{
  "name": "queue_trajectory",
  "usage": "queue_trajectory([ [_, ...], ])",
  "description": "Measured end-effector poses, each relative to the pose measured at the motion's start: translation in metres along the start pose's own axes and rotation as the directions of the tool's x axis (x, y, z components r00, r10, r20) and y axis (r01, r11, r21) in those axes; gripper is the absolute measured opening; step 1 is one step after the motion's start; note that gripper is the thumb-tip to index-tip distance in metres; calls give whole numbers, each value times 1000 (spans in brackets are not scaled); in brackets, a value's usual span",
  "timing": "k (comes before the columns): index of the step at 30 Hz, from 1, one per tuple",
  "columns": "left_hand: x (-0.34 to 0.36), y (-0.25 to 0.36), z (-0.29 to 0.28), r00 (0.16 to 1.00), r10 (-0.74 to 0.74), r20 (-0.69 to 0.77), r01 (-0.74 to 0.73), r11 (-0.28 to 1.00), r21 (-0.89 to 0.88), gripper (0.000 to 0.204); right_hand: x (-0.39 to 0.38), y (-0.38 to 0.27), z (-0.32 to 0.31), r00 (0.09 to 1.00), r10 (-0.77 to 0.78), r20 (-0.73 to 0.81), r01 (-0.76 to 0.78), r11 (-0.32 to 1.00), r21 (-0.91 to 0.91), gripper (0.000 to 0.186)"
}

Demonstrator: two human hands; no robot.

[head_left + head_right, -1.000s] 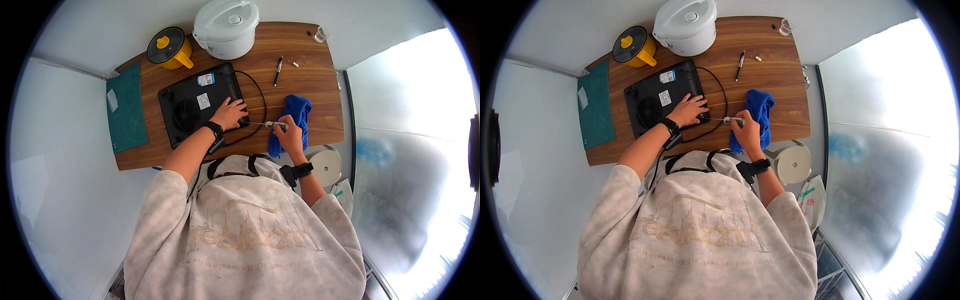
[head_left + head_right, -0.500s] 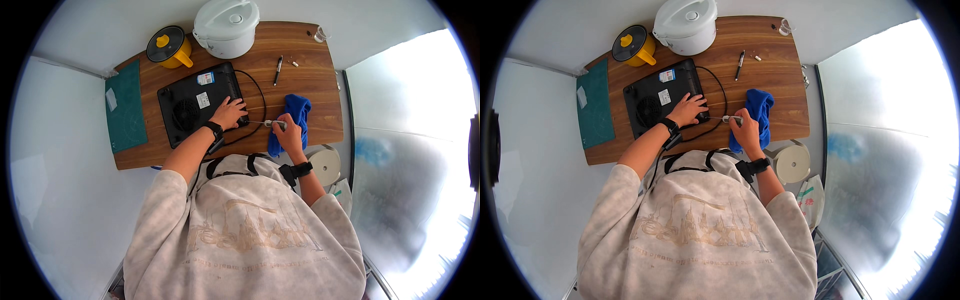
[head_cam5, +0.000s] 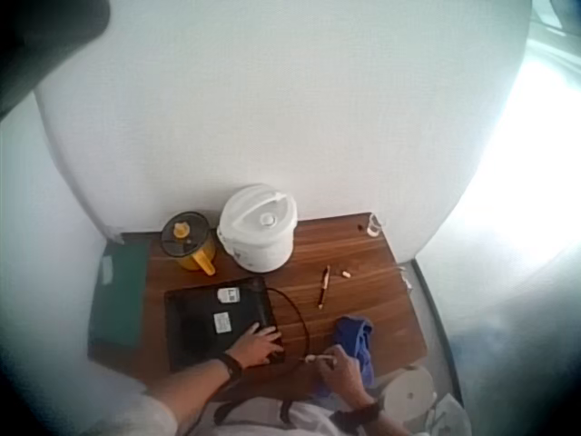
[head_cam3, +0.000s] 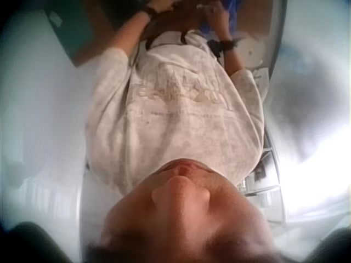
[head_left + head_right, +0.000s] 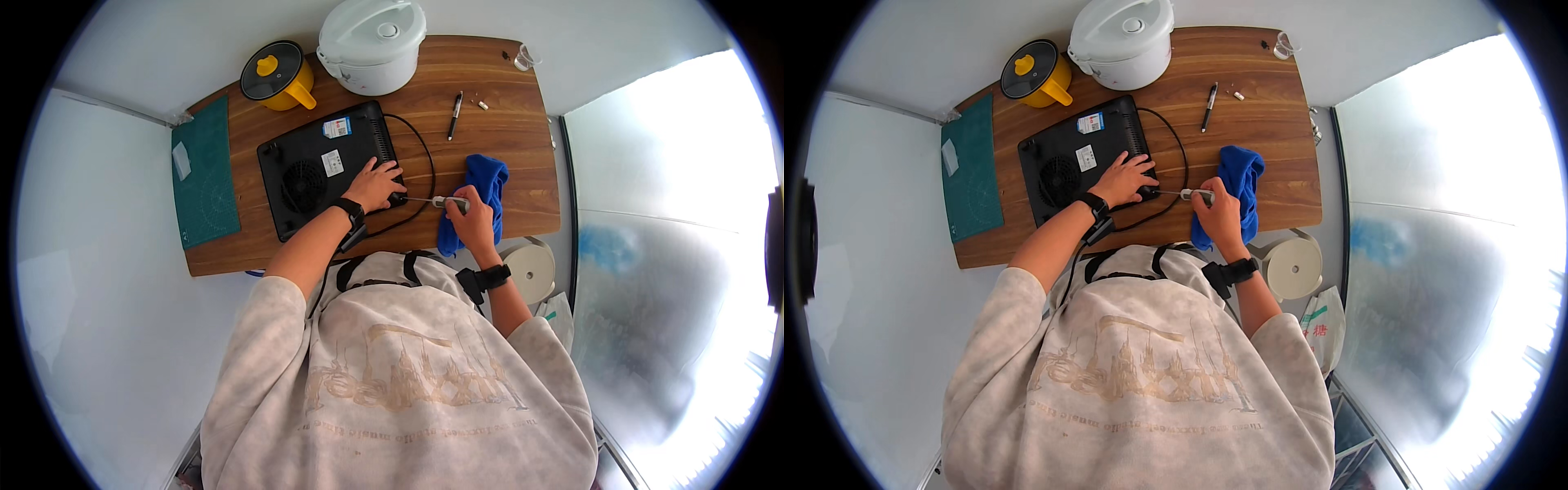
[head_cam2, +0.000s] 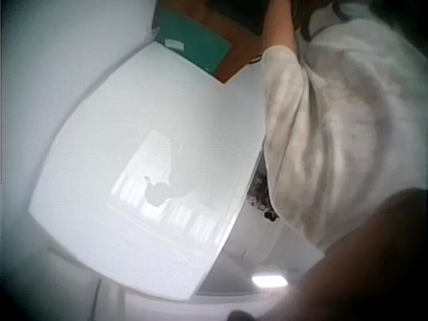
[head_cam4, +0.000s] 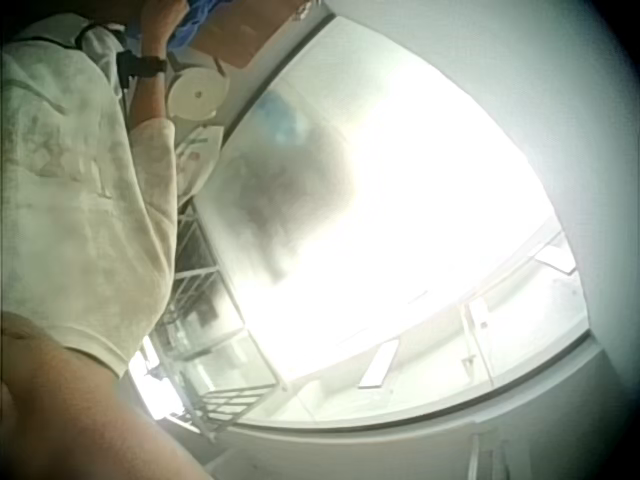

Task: The person uses a screwdriver to remove screws from the back of a black electronic device placed on a wooden table. The person repeatedly unscrews and repositions the device while handling the screwdriver and screws.

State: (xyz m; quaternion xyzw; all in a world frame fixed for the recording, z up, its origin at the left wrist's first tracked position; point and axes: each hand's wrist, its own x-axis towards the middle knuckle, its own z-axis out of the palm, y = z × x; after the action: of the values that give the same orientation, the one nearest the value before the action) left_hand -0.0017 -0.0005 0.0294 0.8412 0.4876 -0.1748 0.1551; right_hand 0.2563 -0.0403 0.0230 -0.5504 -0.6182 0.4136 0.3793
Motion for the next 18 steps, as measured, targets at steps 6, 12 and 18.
queue_trajectory([
  [6, -2, 0, 0, 1000, -1, -6, 1, 1000, -4, 52, -1, 2, 2, 1000, -6, 1, 6, 1000, -9, 20],
  [12, -2, 0, 1, 1000, 1, -16, -1, 1000, -5, 52, 0, -11, 0, 996, -77, 39, 81, 990, -115, 22],
  [18, -4, 0, 1, 1000, 20, -17, -20, 1000, -5, 49, 12, -39, -3, 957, -256, 137, 286, 917, -279, 26],
])
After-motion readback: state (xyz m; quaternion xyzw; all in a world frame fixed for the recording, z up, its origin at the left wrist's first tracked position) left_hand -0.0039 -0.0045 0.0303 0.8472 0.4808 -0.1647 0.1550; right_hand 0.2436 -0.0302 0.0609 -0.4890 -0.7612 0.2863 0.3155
